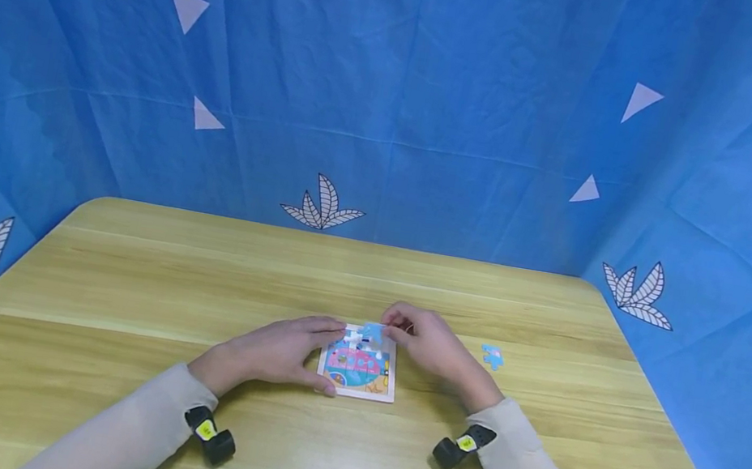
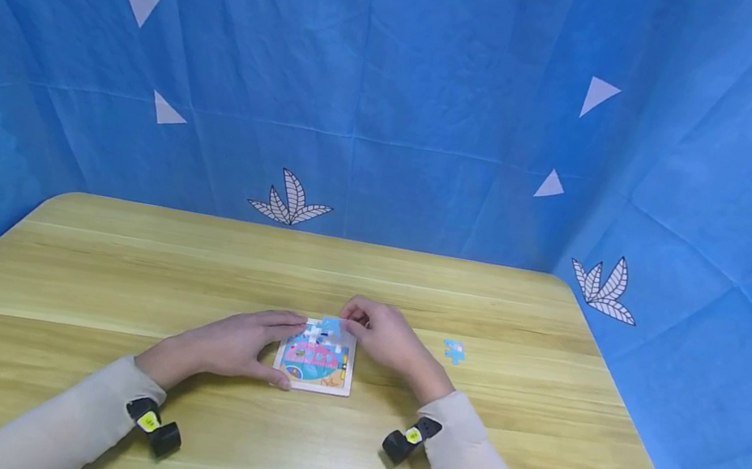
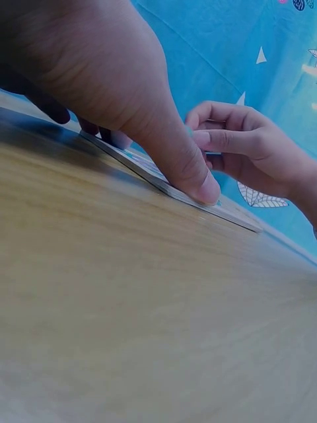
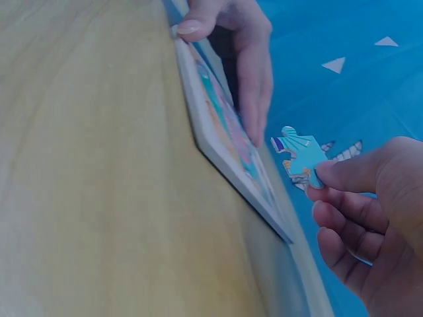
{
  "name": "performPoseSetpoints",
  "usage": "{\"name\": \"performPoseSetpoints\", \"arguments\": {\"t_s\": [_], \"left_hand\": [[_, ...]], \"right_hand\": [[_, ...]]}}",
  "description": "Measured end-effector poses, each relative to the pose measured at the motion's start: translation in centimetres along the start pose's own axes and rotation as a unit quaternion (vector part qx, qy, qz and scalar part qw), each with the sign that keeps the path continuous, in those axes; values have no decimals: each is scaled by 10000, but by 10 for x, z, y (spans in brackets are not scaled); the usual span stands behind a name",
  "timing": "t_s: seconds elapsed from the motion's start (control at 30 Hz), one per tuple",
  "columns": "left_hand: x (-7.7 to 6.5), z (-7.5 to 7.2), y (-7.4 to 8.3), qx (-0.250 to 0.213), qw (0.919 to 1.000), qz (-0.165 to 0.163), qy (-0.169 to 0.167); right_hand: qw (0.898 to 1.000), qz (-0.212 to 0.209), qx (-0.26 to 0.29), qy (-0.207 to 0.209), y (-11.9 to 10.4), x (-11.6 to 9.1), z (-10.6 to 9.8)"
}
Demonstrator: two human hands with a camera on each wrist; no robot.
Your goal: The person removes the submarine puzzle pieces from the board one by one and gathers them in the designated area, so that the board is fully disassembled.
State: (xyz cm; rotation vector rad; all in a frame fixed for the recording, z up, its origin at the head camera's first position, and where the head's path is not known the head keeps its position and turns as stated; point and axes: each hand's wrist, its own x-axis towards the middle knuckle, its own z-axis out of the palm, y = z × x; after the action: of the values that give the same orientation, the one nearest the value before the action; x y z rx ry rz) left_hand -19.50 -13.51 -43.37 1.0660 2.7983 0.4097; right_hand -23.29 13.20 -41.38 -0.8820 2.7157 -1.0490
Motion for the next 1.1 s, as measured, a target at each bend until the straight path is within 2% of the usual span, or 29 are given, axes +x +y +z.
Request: {"name": "performPoseSetpoints", "arguments": {"t_s": [0.2, 0.43, 0.77, 1.1], "left_hand": [[0, 0, 0, 53, 10000, 4, -32], [0, 0, 2, 152, 9999, 41, -70], [-2, 3, 1, 304, 9994, 63, 122], [-3, 1, 0, 313, 9993, 32, 177]], "right_hand": [[9992, 63, 285, 284, 8, -4, -15], [9971, 303, 596, 361, 16, -14, -25], [9975, 340, 396, 482, 28, -28, -29], [9969, 583, 144, 499, 43, -39, -46]]}}
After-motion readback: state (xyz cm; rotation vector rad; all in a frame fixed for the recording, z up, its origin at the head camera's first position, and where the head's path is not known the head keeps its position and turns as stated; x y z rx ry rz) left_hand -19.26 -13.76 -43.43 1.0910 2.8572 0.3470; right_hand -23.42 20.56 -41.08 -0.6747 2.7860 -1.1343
